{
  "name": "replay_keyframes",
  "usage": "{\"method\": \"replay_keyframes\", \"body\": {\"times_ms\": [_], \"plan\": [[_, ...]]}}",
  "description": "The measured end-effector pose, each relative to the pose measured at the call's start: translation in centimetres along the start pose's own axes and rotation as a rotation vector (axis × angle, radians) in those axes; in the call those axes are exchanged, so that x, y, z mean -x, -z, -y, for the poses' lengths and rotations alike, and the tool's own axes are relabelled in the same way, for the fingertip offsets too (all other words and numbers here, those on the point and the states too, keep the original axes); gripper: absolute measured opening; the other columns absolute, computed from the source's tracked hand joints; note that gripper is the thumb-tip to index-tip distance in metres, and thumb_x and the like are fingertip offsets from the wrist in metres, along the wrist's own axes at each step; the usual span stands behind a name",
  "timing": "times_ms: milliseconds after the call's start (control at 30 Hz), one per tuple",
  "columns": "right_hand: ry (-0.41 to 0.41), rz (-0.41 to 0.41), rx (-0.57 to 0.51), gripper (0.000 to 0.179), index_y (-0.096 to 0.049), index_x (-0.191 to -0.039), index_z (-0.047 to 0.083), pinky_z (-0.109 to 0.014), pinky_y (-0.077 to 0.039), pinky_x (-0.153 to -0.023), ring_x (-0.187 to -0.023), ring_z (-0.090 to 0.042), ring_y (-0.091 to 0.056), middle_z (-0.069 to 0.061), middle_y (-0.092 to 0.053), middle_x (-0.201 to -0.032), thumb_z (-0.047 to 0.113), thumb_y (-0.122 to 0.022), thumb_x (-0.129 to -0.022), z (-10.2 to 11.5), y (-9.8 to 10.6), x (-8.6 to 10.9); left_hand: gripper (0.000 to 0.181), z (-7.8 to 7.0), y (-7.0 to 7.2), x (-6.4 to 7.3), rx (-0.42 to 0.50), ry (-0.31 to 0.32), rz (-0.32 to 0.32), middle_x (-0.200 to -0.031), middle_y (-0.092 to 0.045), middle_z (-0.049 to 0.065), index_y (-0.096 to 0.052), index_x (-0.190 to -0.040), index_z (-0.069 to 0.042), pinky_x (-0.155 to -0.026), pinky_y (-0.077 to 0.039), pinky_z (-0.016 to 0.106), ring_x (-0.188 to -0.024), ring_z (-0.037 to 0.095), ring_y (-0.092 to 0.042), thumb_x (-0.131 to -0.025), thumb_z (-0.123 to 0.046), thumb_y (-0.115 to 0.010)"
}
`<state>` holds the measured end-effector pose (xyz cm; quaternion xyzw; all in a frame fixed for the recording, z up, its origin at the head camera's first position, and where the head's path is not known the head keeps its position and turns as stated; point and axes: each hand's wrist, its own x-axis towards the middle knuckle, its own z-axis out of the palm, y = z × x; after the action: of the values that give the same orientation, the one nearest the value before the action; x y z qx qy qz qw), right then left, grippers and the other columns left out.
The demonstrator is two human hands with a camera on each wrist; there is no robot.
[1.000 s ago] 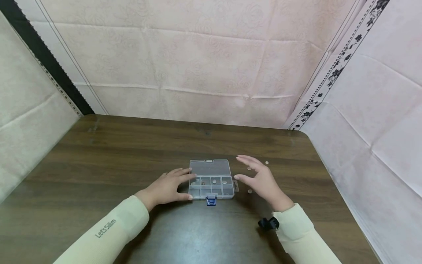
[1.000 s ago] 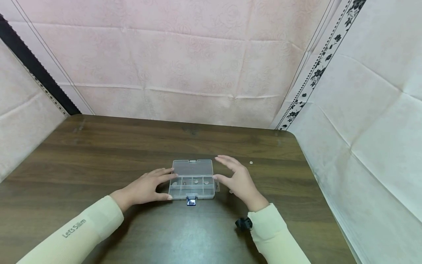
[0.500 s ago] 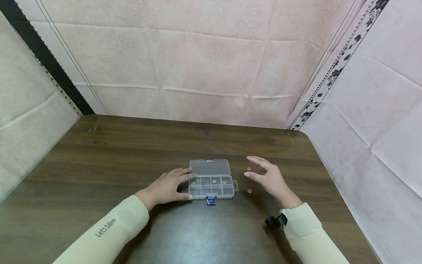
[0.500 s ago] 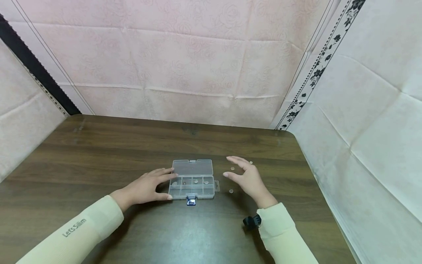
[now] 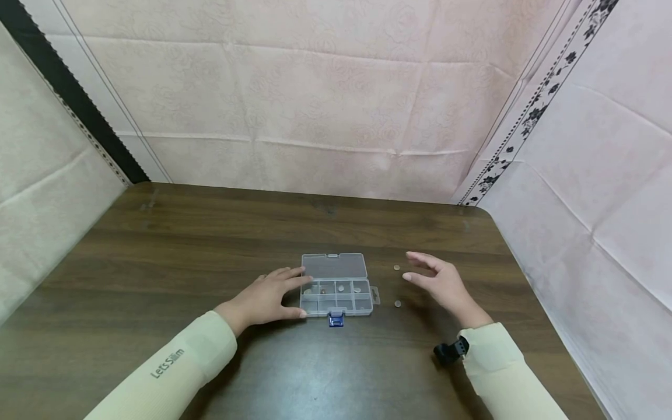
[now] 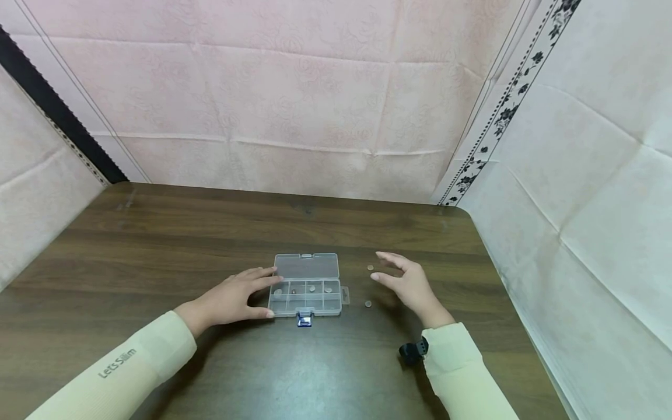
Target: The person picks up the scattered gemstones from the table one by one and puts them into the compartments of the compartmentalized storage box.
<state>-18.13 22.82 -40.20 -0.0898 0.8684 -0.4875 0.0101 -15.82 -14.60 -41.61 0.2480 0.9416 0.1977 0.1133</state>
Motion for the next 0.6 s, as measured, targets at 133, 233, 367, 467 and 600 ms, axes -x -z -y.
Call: {"method": "replay_keyframes", "body": {"times_ms": [133, 233, 367, 467, 600], "plan": [[-0.043, 0.011, 0.041, 0.056, -0.057, -0.134, 0.005, -0.044, -0.047, -0.094, -0.123, -0.033, -0.054, -0.018, -0.059, -0.131, 0.026, -0.075, -0.086, -0.4, 0.5, 0.1, 0.074, 0.0, 0.0, 0.0, -0.002, -0.001, -0.002, -0.156, -0.03, 0.003, -0.043, -0.147, -0.026, -0.106, -0.024, 0.067, -0.143, 0.033, -0.027, -0.084, -0.056, -0.066], [-0.052, 0.015, 0.082, 0.056, -0.057, -0.135, 0.005, -0.047, -0.045, -0.096, -0.124, -0.034, -0.053, -0.016, -0.059, -0.131, 0.028, -0.074, -0.087, -0.6, 0.9, 0.0, 0.074, -0.1, 0.0, 0.0, -0.001, 0.001, 0.0, -0.157, -0.03, 0.003, -0.043, -0.147, -0.026, -0.106, -0.023, 0.067, -0.143, 0.033, -0.027, -0.084, -0.056, -0.067], [-0.045, 0.027, 0.131, 0.054, -0.057, -0.134, 0.004, -0.052, -0.042, -0.098, -0.124, -0.035, -0.051, -0.016, -0.06, -0.131, 0.028, -0.073, -0.088, -0.9, 1.1, -0.1, 0.074, -0.1, -0.1, 0.0, 0.002, 0.007, 0.002, -0.157, -0.03, 0.002, -0.043, -0.147, -0.026, -0.106, -0.023, 0.068, -0.143, 0.033, -0.026, -0.084, -0.056, -0.067], [-0.041, 0.038, 0.16, 0.053, -0.057, -0.133, 0.002, -0.053, -0.042, -0.098, -0.123, -0.037, -0.051, -0.018, -0.06, -0.13, 0.027, -0.072, -0.088, -1.0, 1.3, -0.1, 0.073, -0.1, 0.0, 0.0, 0.002, 0.009, 0.003, -0.157, -0.03, 0.002, -0.043, -0.147, -0.026, -0.105, -0.023, 0.068, -0.143, 0.033, -0.026, -0.084, -0.055, -0.067], [-0.051, 0.048, 0.196, 0.052, -0.057, -0.133, 0.003, -0.055, -0.041, -0.099, -0.125, -0.038, -0.05, -0.018, -0.057, -0.134, 0.026, -0.072, -0.088, -1.2, 1.4, -0.2, 0.074, 0.0, 0.0, 0.0, -0.001, 0.008, 0.003, -0.157, -0.03, 0.002, -0.042, -0.147, -0.027, -0.105, -0.023, 0.068, -0.143, 0.033, -0.026, -0.084, -0.056, -0.067]]}}
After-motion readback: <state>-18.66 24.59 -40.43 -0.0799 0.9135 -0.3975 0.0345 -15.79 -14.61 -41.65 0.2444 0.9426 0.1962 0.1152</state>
